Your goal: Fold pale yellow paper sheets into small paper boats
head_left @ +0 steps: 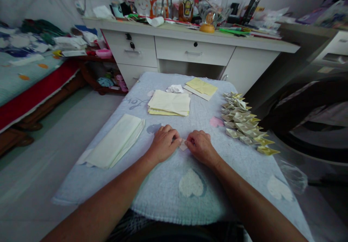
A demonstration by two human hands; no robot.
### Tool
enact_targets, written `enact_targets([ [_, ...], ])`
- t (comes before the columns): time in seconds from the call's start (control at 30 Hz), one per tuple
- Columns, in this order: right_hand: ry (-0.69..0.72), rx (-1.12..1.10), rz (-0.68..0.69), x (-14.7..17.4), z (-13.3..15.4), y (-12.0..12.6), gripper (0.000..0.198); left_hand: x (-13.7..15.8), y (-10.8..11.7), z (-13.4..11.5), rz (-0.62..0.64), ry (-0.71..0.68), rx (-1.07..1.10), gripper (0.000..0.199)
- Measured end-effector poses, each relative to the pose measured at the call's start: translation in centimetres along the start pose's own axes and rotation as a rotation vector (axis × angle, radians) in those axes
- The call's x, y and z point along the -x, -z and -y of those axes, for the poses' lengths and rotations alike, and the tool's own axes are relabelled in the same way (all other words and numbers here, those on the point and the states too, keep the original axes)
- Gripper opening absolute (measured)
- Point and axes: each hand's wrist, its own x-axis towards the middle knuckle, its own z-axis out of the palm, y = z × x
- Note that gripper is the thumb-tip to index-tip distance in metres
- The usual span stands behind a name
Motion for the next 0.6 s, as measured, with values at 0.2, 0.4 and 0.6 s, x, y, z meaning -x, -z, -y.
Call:
enact_targets([
  [0.2, 0.02, 0.027, -0.014, 0.0, 0.01, -0.15, 0.015, -0.06, -0.54, -0.42, 0.001, 0.052, -0.078, 0.015],
  [0.4, -0.037, 0.003, -0.007, -0.02, -0.7, 0.25, 0.018, -0.17, -0.73, -0.24, 0.0, 0.077, -0.081, 0.019],
  [0.6, -0.045, -0.041, 0.015, 0.04, -0.81, 0.49, 0.011, -0.38, -0.51, -0.39, 0.023, 0.075, -0.022, 0.013],
])
